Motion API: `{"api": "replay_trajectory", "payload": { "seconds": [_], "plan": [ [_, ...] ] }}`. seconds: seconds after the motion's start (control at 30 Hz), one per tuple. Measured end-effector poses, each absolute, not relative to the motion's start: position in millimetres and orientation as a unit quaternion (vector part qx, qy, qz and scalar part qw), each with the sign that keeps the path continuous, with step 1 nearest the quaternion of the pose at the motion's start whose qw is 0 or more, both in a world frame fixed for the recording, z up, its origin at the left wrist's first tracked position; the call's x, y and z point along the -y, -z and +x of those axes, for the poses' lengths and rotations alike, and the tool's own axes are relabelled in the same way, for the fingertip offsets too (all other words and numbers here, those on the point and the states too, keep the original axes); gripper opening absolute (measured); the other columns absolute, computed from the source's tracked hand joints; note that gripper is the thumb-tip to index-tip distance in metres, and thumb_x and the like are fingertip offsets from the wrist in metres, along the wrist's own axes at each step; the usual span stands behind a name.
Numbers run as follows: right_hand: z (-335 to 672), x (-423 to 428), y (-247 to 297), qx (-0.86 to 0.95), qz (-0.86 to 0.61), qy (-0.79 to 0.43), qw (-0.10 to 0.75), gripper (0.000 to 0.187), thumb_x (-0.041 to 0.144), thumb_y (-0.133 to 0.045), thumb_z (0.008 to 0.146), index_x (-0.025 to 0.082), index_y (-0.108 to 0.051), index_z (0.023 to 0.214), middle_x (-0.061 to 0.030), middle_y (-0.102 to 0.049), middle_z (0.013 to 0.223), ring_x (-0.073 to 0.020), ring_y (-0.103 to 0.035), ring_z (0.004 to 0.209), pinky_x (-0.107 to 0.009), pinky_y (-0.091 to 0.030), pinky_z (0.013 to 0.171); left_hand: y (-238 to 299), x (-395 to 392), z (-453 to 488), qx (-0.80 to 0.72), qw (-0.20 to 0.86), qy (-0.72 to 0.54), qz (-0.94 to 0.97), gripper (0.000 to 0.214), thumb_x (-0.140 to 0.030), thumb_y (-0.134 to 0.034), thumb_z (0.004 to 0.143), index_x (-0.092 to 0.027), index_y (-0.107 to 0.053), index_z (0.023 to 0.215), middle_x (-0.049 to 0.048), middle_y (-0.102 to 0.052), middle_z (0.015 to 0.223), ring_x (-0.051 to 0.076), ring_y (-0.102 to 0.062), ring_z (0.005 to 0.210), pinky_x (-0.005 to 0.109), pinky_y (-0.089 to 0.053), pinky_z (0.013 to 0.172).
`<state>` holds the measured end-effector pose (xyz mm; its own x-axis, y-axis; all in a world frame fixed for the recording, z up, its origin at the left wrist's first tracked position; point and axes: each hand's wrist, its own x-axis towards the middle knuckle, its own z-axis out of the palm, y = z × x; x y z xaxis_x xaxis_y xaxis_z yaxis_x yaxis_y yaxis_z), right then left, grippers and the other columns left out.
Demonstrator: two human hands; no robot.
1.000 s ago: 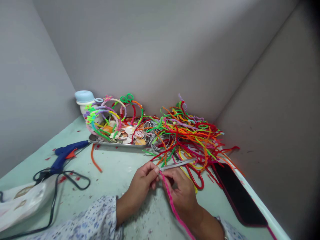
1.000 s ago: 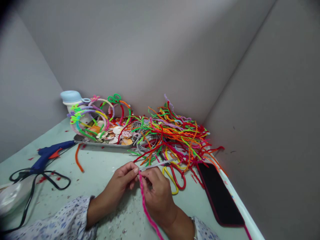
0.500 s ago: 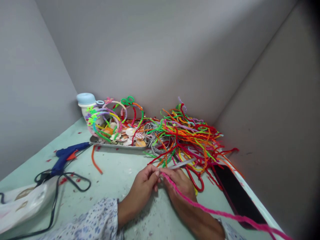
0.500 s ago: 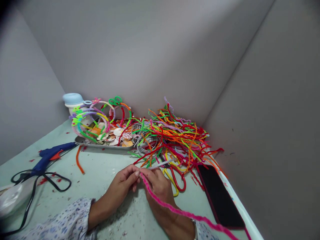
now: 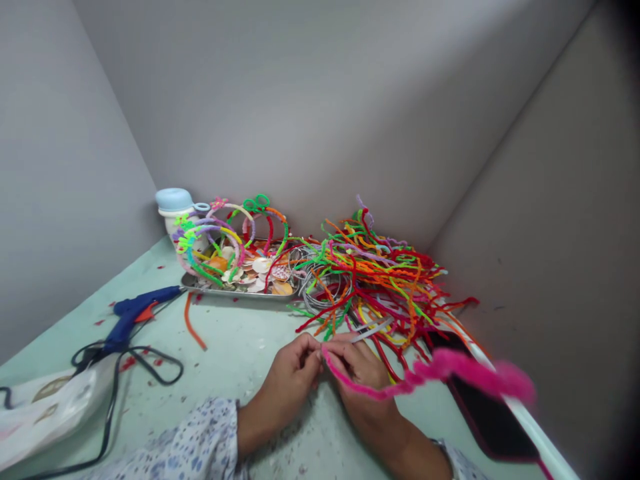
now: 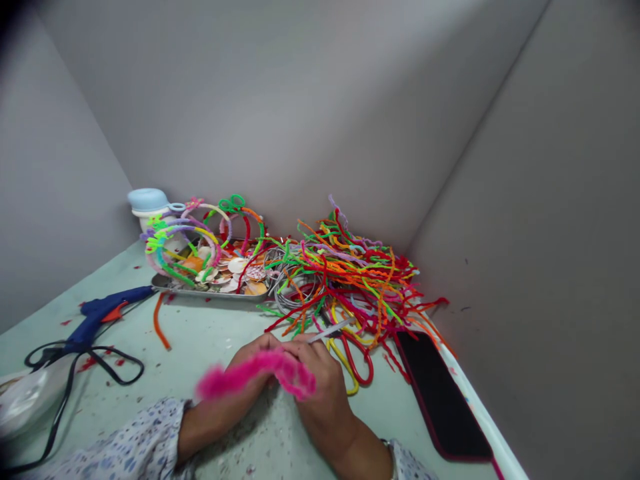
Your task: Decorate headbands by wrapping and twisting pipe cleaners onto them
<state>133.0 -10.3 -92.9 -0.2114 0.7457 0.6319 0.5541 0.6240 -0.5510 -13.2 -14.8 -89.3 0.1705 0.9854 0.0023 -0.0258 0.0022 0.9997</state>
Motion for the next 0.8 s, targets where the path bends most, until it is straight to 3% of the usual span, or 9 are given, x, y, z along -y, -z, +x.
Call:
{"api": "replay_trajectory", "payload": {
  "seconds": [0.13, 0.33, 0.57, 0.8],
  "plan": [
    [132.1, 11.7, 88.9, 0.774, -0.419, -0.098, 0.464, 0.018, 0.02, -0.052, 0.09, 0.02, -0.07, 0.093, -0.0064, -0.071, 0.085, -0.0196, -0.066, 0.081, -0.029, -0.054, 0.07, 85.9, 15.7, -13.2, -0.462, 0.524, -0.446, 0.559, 0.021, -0.03, -0.053, 0.085, -0.017, -0.051, 0.069, -0.0052, -0.042, 0.058, 0.011, -0.036, 0.054, 0.021, -0.029, 0.051],
    [132.4, 15.4, 89.6, 0.761, -0.442, -0.101, 0.464, 0.014, 0.018, -0.055, 0.088, 0.02, -0.069, 0.093, -0.0046, -0.068, 0.08, -0.0178, -0.064, 0.074, -0.028, -0.053, 0.066, 85.5, 17.5, -14.0, -0.447, 0.485, -0.44, 0.609, 0.014, -0.024, -0.048, 0.087, -0.015, -0.058, 0.081, 0.0003, -0.056, 0.074, 0.015, -0.049, 0.071, 0.024, -0.04, 0.067],
    [128.8, 19.4, 85.8, 0.745, -0.45, -0.105, 0.481, 0.013, 0.015, -0.055, 0.087, 0.02, -0.067, 0.09, -0.0033, -0.068, 0.081, -0.0169, -0.063, 0.076, -0.026, -0.051, 0.07, 81.9, 23.7, -15.1, -0.443, 0.443, -0.429, 0.651, 0.017, -0.019, -0.045, 0.089, -0.015, -0.061, 0.089, 0.0029, -0.064, 0.083, 0.016, -0.054, 0.077, 0.025, -0.043, 0.072],
    [129.3, 24.4, 82.8, 0.733, -0.463, -0.179, 0.465, 0.014, 0.018, -0.051, 0.089, 0.02, -0.065, 0.088, -0.0028, -0.065, 0.081, -0.0168, -0.062, 0.075, -0.027, -0.048, 0.067, 79.8, 24.6, -16.0, -0.469, 0.377, -0.396, 0.694, 0.018, -0.022, -0.044, 0.09, -0.016, -0.057, 0.079, 0.001, -0.058, 0.072, 0.015, -0.048, 0.067, 0.024, -0.037, 0.062]
  ]
}}
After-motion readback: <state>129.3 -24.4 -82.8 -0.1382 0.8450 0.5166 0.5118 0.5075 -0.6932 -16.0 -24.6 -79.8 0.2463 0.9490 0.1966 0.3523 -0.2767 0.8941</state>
